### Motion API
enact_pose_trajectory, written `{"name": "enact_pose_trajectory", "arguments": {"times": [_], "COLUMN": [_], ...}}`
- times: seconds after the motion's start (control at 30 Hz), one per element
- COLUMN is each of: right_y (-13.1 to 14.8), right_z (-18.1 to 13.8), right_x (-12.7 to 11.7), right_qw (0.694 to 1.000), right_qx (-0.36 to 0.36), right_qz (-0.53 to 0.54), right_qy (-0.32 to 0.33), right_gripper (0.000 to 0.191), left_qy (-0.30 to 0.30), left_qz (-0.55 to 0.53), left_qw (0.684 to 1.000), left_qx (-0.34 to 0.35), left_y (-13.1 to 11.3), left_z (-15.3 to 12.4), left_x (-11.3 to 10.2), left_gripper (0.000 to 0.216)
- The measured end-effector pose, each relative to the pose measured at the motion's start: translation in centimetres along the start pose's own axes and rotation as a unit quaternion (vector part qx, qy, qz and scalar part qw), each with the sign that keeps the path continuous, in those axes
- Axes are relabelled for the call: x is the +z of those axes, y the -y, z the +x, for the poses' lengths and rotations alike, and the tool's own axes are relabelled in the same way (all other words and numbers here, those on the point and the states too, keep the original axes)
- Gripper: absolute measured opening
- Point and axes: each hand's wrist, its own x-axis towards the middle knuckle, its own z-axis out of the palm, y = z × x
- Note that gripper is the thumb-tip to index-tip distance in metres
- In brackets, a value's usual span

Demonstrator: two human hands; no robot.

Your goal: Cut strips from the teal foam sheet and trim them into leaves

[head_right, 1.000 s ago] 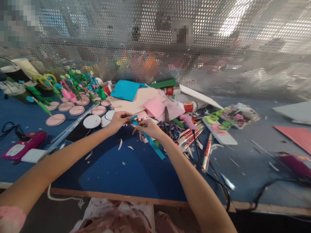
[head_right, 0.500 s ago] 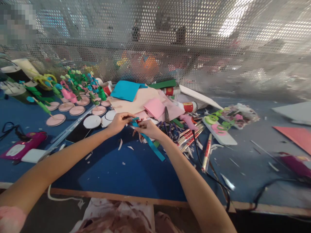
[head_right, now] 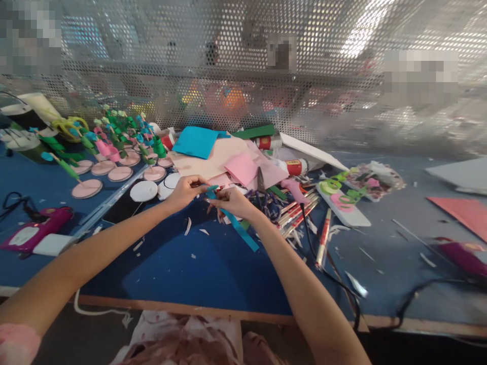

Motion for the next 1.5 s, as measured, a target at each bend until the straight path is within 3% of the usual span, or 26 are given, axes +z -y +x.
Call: {"name": "enact_pose_trajectory", "arguments": {"times": [0.1, 0.87, 1.13, 1.3, 1.5], "right_y": [0.1, -0.3, -0.5, -0.4, 0.0], "right_z": [-0.1, 0.2, 0.2, 0.2, 0.1], "right_x": [0.0, 0.0, -0.4, -0.3, -0.2], "right_qw": [1.000, 1.000, 0.999, 0.999, 0.999], "right_qx": [-0.011, 0.005, -0.001, 0.013, 0.004], "right_qz": [-0.001, 0.022, 0.039, 0.032, 0.027], "right_qy": [-0.003, 0.010, -0.023, -0.029, -0.029], "right_gripper": [0.033, 0.033, 0.035, 0.034, 0.038], "left_qy": [0.002, -0.005, 0.026, 0.040, 0.049], "left_qz": [-0.007, -0.016, -0.137, -0.124, -0.138], "left_qw": [1.000, 0.998, 0.984, 0.984, 0.986], "left_qx": [-0.009, -0.066, -0.108, -0.119, -0.086], "left_y": [-0.2, -0.6, -0.5, -0.1, -0.7], "left_z": [0.0, 0.4, 1.0, 1.2, 0.9], "left_x": [-0.1, -0.1, -0.8, -1.0, -1.3], "left_gripper": [0.031, 0.022, 0.039, 0.047, 0.058]}}
